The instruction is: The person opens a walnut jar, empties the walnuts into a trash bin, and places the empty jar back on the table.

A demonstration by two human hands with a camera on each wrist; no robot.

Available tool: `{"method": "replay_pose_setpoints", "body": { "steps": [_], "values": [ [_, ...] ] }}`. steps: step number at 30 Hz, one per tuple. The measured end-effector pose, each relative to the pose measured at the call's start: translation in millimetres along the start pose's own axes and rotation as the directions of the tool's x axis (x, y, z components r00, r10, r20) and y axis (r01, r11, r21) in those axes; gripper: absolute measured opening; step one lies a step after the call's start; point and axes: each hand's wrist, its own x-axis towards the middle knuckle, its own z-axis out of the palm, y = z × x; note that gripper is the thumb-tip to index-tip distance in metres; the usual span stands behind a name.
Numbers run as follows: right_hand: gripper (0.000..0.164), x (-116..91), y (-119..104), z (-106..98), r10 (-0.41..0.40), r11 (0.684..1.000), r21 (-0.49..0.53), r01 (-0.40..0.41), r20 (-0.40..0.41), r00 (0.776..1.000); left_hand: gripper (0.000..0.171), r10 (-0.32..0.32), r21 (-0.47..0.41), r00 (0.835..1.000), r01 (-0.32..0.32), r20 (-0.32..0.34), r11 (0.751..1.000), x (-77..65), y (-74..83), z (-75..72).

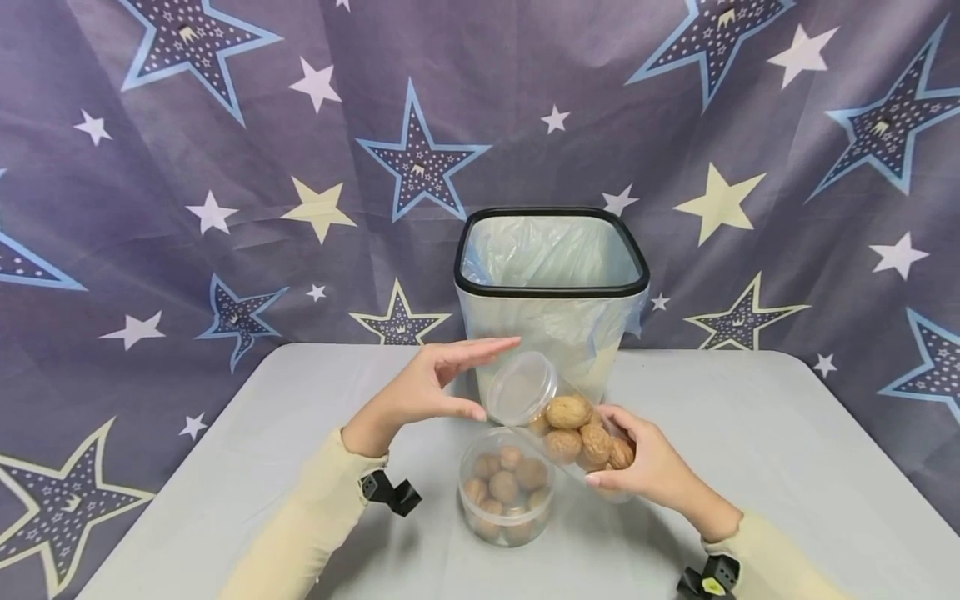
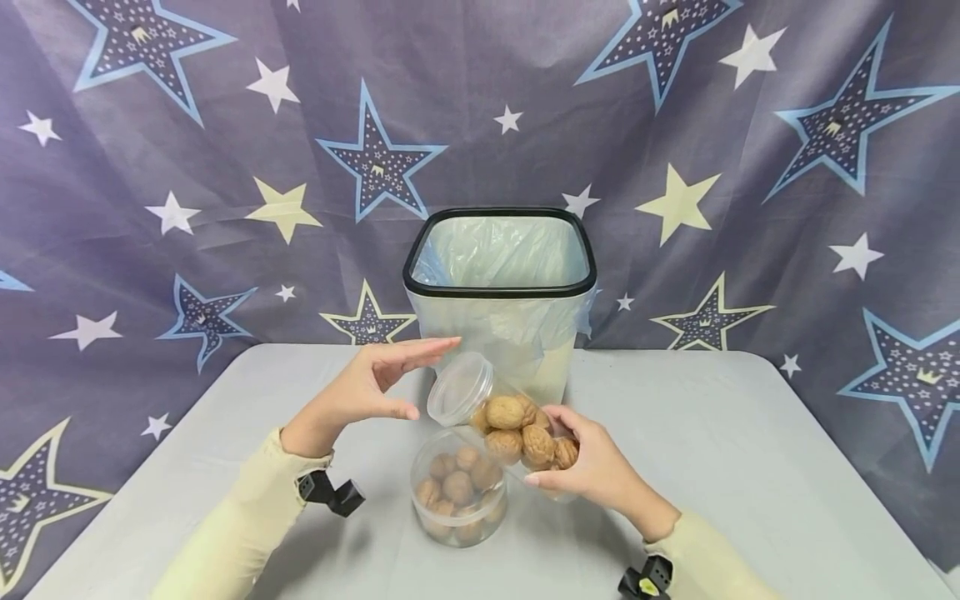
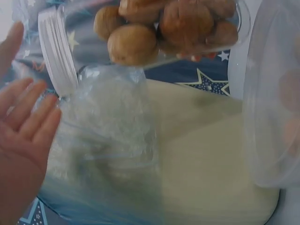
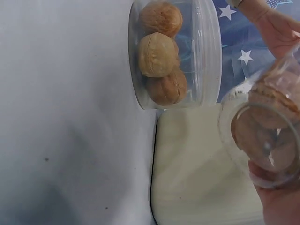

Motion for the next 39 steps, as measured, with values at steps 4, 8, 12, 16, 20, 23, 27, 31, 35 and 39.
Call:
{"method": "replay_pose_setpoints", "body": {
  "steps": [4,8,12,16,20,23,27,31,35,39],
  "values": [
    [0.068,1.1,0.0,-0.4,-0.018,0.999,0.03,0.016,0.046,0.999,0.074,0.061,-0.008,0.991,-0.06,0.119,0.998,0.8,-0.2,-3.9],
    [0.068,2.3,0.3,0.2,-0.034,0.998,0.051,0.03,0.086,0.996,0.074,0.114,0.008,0.975,-0.117,0.191,0.993,3.5,-0.3,-3.7],
    [0.066,3.1,0.1,0.8,-0.028,0.997,0.075,0.019,0.118,0.993,0.073,0.129,0.006,0.963,-0.134,0.236,0.991,5.3,-0.9,-2.6],
    [0.066,3.4,-0.5,0.8,-0.022,0.996,0.087,0.011,0.129,0.991,0.072,0.125,-0.015,0.956,-0.126,0.266,0.992,6.4,-1.4,-2.1],
    [0.066,3.7,-0.6,0.8,-0.025,0.996,0.086,0.014,0.129,0.991,0.071,0.12,-0.031,0.954,-0.116,0.274,0.993,7.0,-0.5,-1.8],
    [0.066,4.0,-0.3,1.0,-0.032,0.996,0.089,0.021,0.128,0.991,0.072,0.109,-0.039,0.956,-0.102,0.274,0.994,7.4,0.6,-1.4],
    [0.067,4.2,0.6,1.4,-0.045,0.995,0.093,0.034,0.123,0.991,0.073,0.079,-0.039,0.962,-0.071,0.262,0.997,6.5,1.1,-0.9],
    [0.066,4.2,0.8,1.7,-0.032,0.996,0.088,0.022,0.114,0.993,0.074,0.031,-0.03,0.972,-0.025,0.233,0.999,4.4,0.7,-0.2],
    [0.066,3.9,-1.0,2.0,0.001,0.997,0.072,-0.008,0.099,0.995,0.075,-0.006,-0.024,0.981,0.011,0.196,1.0,2.8,-1.0,0.6],
    [0.068,3.1,-4.5,3.1,0.025,0.999,0.041,-0.027,0.07,0.997,0.077,-0.021,-0.027,0.988,0.026,0.156,0.999,1.3,-3.0,2.6]
  ]
}}
